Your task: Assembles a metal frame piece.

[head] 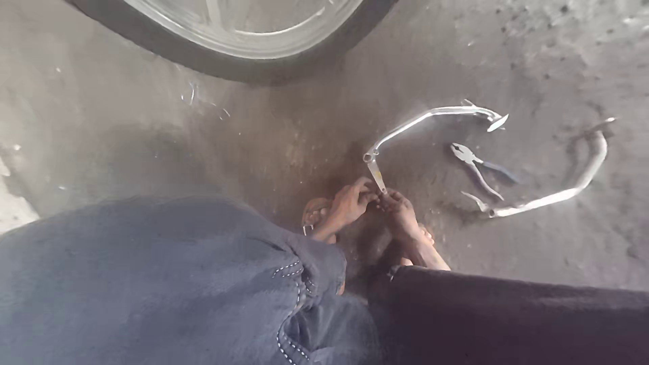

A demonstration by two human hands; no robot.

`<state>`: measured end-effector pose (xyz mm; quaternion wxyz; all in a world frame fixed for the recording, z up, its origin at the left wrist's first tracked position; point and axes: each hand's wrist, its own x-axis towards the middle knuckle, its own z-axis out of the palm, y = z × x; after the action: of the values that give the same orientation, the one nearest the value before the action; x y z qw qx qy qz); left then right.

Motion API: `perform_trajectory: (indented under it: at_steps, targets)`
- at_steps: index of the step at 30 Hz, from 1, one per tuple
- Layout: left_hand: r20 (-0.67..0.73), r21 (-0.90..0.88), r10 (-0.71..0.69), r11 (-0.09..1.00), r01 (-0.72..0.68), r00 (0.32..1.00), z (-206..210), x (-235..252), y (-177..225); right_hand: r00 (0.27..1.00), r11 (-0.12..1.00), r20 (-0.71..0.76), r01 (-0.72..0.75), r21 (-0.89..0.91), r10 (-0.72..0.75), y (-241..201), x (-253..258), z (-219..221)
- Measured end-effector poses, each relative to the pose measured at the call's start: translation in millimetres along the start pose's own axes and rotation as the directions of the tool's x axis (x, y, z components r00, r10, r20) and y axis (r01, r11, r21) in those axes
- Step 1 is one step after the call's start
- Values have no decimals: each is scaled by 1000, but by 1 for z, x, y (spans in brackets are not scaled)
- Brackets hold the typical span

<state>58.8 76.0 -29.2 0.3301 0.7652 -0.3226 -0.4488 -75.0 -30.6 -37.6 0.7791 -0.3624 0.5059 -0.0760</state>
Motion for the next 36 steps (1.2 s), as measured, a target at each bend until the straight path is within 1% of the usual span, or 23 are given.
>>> perform_trajectory:
  at_steps: [2, 4, 6, 7, 9, 11, 13, 15, 18, 20, 22, 25, 28, 29, 30, 32, 34, 36]
  targets:
    - [7, -18, -22, 1000, 22, 1000, -1, 2, 4, 998, 996, -22, 59, -60, -60, -1, 2, -3]
    - [-11, -42, -21, 999, 20, 1000, -2, 3, 8, 997, 994, -30, 73, -86, -76, -4, 2, -5]
    - [-18, -28, -2, 1000, 1, 1000, -2, 5, 10, 996, 990, -19, 81, -118, -83, -7, 1, -7]
    - [-5, 8, -6, 1000, 6, 1000, -2, 6, 11, 997, 987, 0, 82, -135, -83, -8, 1, -8]
    - [48, 124, -72, 990, 65, 996, -4, 5, 17, 997, 984, 50, 68, -164, -61, -13, 1, -9]
    - [85, 219, -107, 972, 87, 991, -6, 1, 28, 995, 980, 93, 61, -191, -44, -18, 3, -11]
    - [105, 286, -95, 956, 61, 990, -6, -2, 33, 991, 957, 123, 90, -274, -58, -20, 8, -16]
    - [123, 292, -56, 956, 17, 991, -4, -2, 29, 987, 929, 146, 117, -350, -69, -25, 12, -21]
    - [155, 160, -73, 986, 48, 985, -1, -1, 19, 982, 916, 181, 111, -385, -43, -36, 15, -25]
    - [193, 28, -114, 993, 111, 975, -1, 3, 14, 980, 917, 196, 92, -387, -16, -44, 18, -27]
    - [214, -93, -160, 979, 184, 963, -1, 8, 4, 979, 920, 204, 86, -383, -6, -48, 20, -26]
    - [216, -112, -230, 960, 258, 949, -8, 11, -5, 976, 923, 216, 62, -381, 24, -54, 21, -18]
    - [234, -163, -217, 952, 259, 948, -10, 12, -2, 968, 939, 252, 85, -332, 2, -51, 19, -18]
    - [236, -197, -211, 946, 259, 949, -10, 12, 1, 970, 938, 241, 104, -331, -22, -49, 18, -18]
    - [247, -224, -220, 935, 276, 944, -11, 12, 4, 983, 931, 182, 101, -350, -38, -51, 20, -13]
    - [257, -276, -291, 892, 358, 922, -12, 13, 9, 992, 902, 114, 94, -421, -51, -60, 15, -7]
    - [259, -310, -354, 850, 425, 898, -14, 13, 9, 995, 887, 95, 65, -458, -24, -66, 14, -2]
    - [254, -289, -334, 869, 401, 908, -17, 14, 8, 995, 879, 104, 46, -475, 4, -68, 20, -1]
